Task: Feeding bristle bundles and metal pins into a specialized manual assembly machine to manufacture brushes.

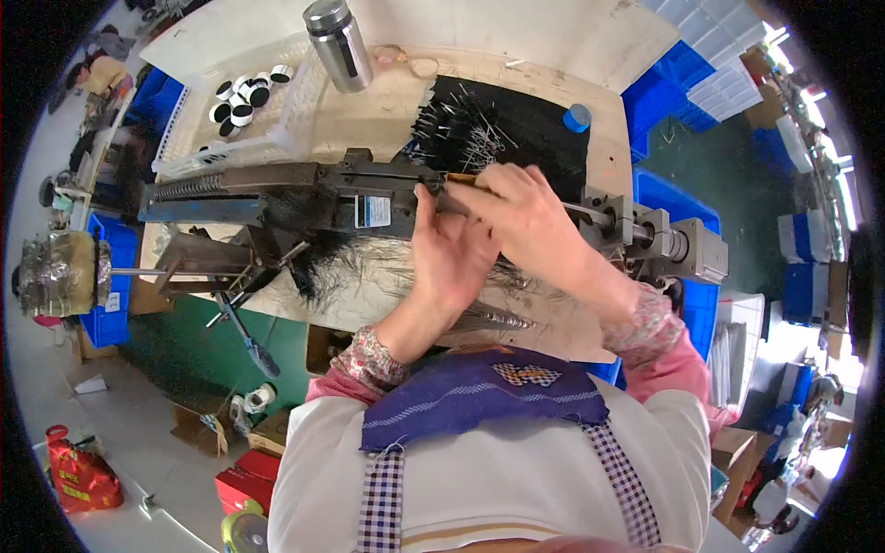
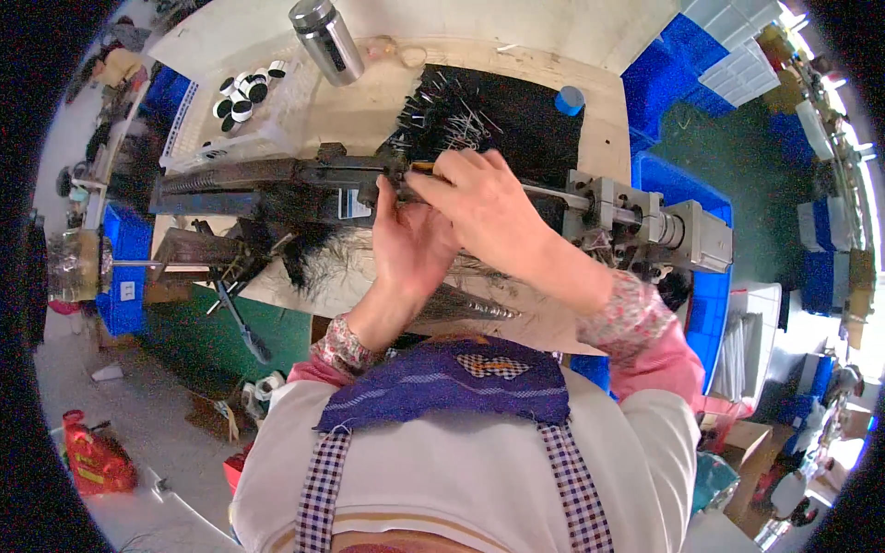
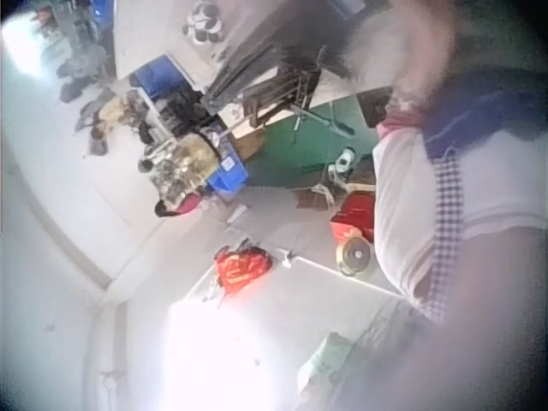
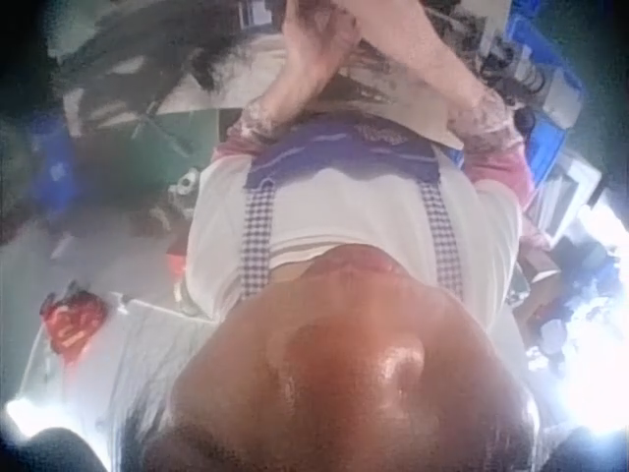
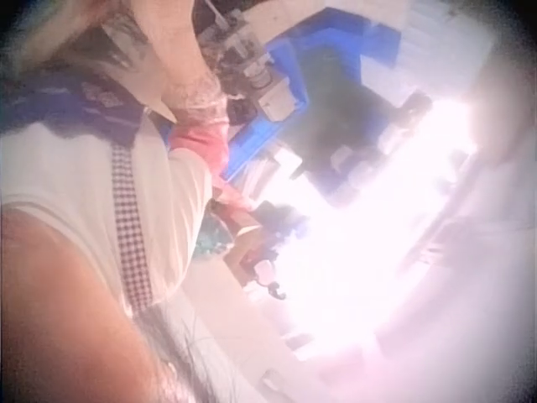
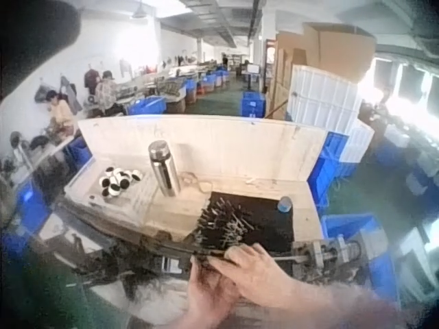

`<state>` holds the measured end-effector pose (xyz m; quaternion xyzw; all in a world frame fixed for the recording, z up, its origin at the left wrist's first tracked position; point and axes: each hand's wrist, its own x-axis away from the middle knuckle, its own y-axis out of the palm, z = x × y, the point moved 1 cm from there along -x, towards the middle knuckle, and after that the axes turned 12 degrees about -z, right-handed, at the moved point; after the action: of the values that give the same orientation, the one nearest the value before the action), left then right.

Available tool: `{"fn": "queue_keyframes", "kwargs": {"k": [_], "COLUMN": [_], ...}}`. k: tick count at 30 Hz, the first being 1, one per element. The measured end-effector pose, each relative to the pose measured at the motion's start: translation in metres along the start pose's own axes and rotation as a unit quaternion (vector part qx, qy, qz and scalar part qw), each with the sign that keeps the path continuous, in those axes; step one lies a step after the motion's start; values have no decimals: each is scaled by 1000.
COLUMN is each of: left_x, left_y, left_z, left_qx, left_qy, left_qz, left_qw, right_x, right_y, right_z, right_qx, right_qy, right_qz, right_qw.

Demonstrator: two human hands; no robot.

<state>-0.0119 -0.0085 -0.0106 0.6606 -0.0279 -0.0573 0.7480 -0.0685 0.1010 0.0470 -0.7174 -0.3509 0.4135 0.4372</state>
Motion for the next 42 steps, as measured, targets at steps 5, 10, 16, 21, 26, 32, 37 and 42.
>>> {"fn": "queue_keyframes", "kwargs": {"k": [5,10,16,21,26,32,37,42], "left_x": [8,7,5,5,7,5,7,6], "left_y": [6,11,10,15,13,6,10,11], "left_z": [1,1,8,7,6,10,10,8], "left_qx": [-28,-64,-83,-72,-89,-119,-146,-129], "left_qy": [63,66,28,28,37,28,19,22], "left_qz": [17,34,28,45,24,14,24,19], "left_qw": [997,995,996,996,995,992,989,991], "right_x": [-11,-15,-6,-5,-11,-13,-11,-11], "right_y": [-11,-10,-15,-19,-13,-12,-16,-18], "right_z": [42,38,43,39,29,46,43,40], "right_qx": [-146,-89,-40,-30,14,-59,-46,-57], "right_qy": [128,77,42,30,17,42,58,48], "right_qz": [-37,-44,-36,-1,37,-42,-51,-30], "right_qw": [980,992,998,999,999,997,996,997]}}
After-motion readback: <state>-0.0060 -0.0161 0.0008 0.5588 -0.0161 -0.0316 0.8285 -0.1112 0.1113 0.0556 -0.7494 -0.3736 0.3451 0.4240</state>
